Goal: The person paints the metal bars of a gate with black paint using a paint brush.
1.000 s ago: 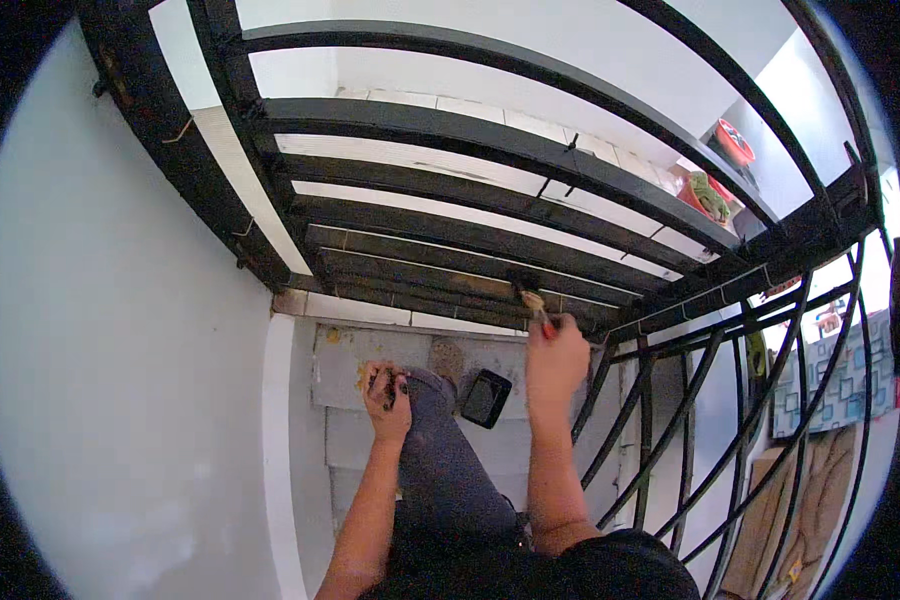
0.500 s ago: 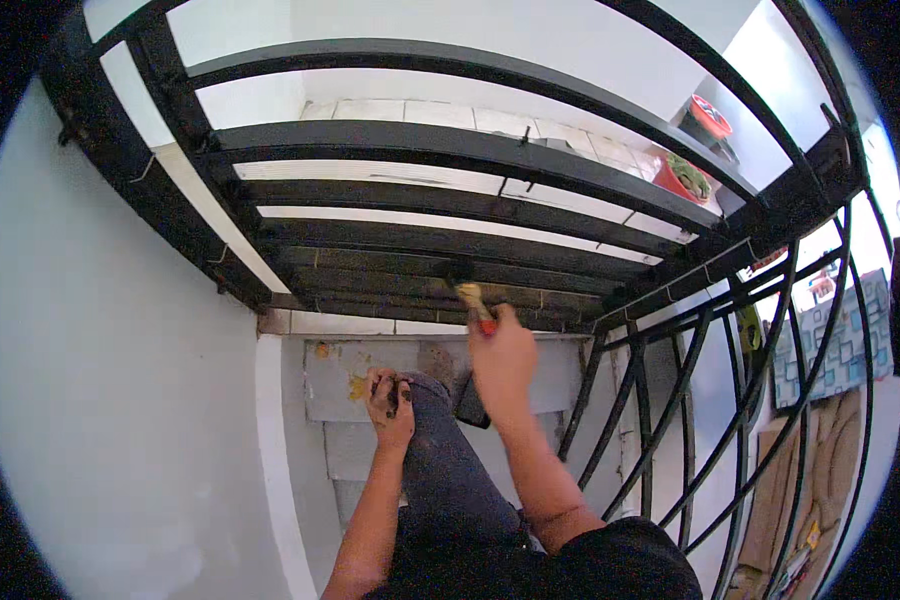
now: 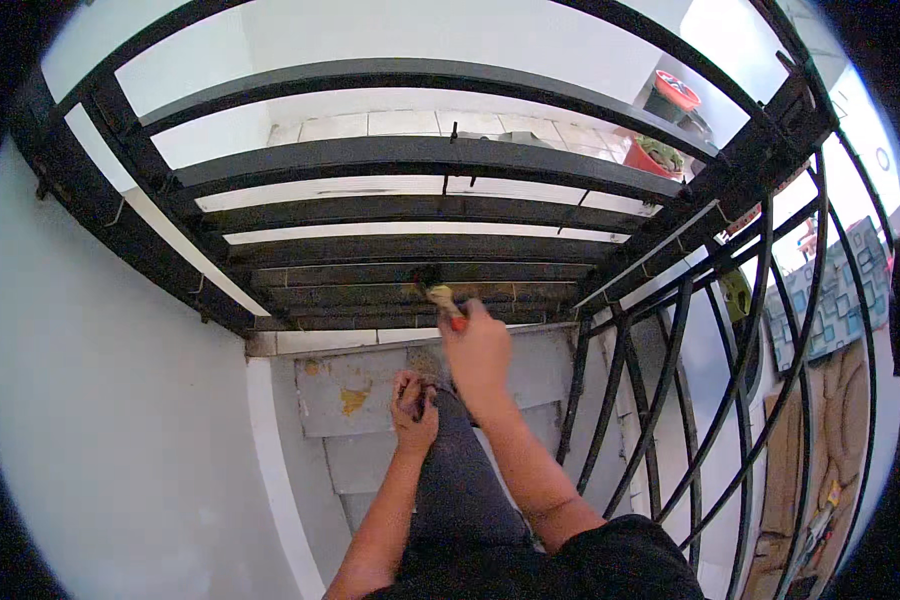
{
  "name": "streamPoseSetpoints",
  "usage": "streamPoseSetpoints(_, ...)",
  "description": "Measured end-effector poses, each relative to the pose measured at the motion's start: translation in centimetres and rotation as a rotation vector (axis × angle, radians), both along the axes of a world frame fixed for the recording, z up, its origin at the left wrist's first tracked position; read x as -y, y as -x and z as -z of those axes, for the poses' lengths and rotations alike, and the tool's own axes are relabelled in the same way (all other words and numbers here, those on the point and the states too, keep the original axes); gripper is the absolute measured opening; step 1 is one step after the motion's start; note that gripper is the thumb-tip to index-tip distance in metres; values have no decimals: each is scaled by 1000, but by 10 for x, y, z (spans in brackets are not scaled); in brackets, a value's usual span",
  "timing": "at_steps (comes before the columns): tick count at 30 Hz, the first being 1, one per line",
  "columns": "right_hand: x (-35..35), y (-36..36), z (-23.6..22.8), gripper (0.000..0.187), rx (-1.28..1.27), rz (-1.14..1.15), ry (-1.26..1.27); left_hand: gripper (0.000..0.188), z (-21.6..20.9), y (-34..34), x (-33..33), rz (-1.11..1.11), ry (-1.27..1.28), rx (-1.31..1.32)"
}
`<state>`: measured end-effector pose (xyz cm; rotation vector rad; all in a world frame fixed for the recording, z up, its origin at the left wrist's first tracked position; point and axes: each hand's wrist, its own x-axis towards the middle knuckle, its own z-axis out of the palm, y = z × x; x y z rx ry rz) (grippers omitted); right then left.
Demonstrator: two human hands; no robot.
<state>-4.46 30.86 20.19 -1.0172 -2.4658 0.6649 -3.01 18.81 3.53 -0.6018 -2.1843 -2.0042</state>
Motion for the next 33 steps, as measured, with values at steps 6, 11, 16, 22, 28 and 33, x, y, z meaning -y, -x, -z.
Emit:
streamPoseSetpoints(6, -27, -24, -9, 27, -2, 179, -40, 4, -26, -5, -8, 178, -95, 223)
streamPoseSetpoints(11, -18, -15, 13, 34, -82, -20, 75, 11, -12, -12, -15, 59, 116, -57)
streamPoseSetpoints(16, -66, -51, 8, 28, -174, 167, 35, 11, -24, -5, -14, 133, 196, -17)
streamPoseSetpoints(22, -79, -57, -5, 28, -47, 406, -46, 10, -10, -7, -12, 86, 57, -61)
streamPoseSetpoints(28, -19, -27, 11, 27, -43, 143, 49, 12, -21, -16, -17, 68, 101, -72)
streamPoseSetpoints(33, 13, -8, 16, 27, -50, -55, 77, 18, -21, -10, -1, -10, -35, -75)
